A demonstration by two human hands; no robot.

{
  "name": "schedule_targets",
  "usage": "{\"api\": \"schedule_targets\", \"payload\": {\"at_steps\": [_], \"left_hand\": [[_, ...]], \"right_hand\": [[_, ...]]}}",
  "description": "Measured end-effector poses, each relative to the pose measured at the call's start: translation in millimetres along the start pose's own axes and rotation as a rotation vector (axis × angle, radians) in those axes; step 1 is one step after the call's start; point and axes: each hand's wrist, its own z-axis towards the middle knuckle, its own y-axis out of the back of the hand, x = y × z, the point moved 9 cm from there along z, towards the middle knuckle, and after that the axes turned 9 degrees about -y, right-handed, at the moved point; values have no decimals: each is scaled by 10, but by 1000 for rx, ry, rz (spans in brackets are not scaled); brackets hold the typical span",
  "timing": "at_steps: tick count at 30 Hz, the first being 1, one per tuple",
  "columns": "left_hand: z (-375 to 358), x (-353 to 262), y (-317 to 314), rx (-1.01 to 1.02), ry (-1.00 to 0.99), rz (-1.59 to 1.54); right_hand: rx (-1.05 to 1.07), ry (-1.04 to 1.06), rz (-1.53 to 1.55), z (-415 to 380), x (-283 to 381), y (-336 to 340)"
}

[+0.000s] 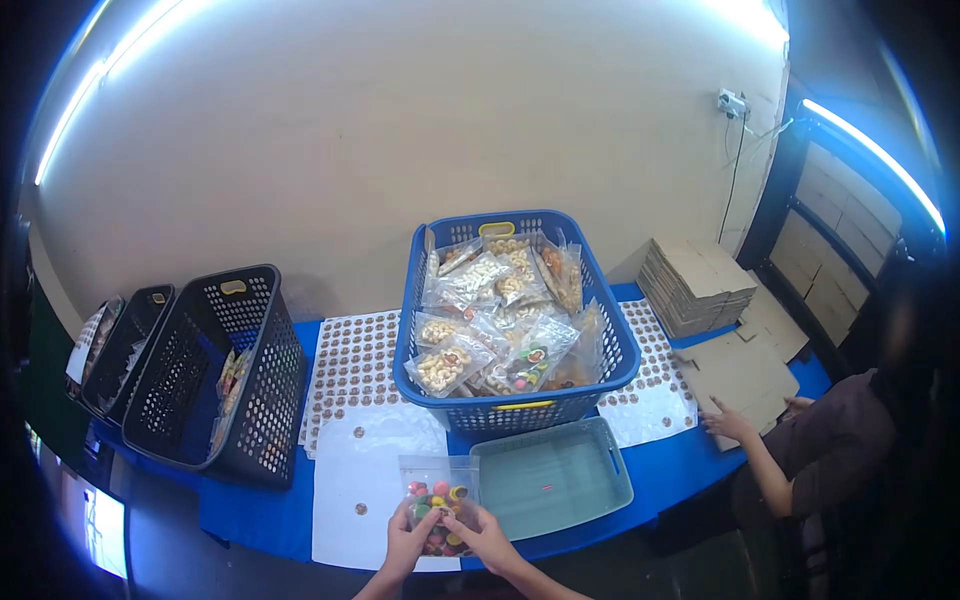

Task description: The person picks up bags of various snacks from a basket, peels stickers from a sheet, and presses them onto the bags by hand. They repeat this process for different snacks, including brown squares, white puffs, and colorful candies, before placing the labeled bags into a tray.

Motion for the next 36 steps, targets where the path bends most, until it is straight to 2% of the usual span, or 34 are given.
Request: {"api": "schedule_targets", "payload": {"at_steps": [1, 4, 10, 12, 14, 16, 17, 18, 20, 24, 30, 36], "left_hand": [[9, -25, -11, 8, 11, -22], [-35, -141, -113, 52, 235, -218], [-69, -106, -104, 57, 314, -261], [-104, -215, -179, 33, 245, -200], [-185, -200, -299, 13, 324, -270], [-137, -305, -391, 5, 307, -259], [-80, -330, -437, 98, 183, -166], [-67, -278, -469, 127, 234, -189], [-62, -192, -533, 185, 339, -238], [17, -106, -548, 167, 384, -336], [176, -177, -437, 235, 267, -202], [244, -260, -374, 122, 251, -281]], "right_hand": [[6, -12, 24, -20, -30, 6], [-26, 6, 81, -62, 17, -23], [-44, 90, 72, -43, 95, -15], [-60, 166, 51, -36, 170, 14], [-136, 173, 23, -76, 228, 89], [-189, 200, 17, -86, 309, 159], [-207, 220, 26, -95, 342, 195], [-228, 237, 34, -114, 361, 239], [-223, 238, 25, -73, 362, 310], [-193, 186, 61, -53, 395, 321], [-155, 204, 27, 24, 420, 256], [-56, 204, -72, 60, 529, 66]]}}
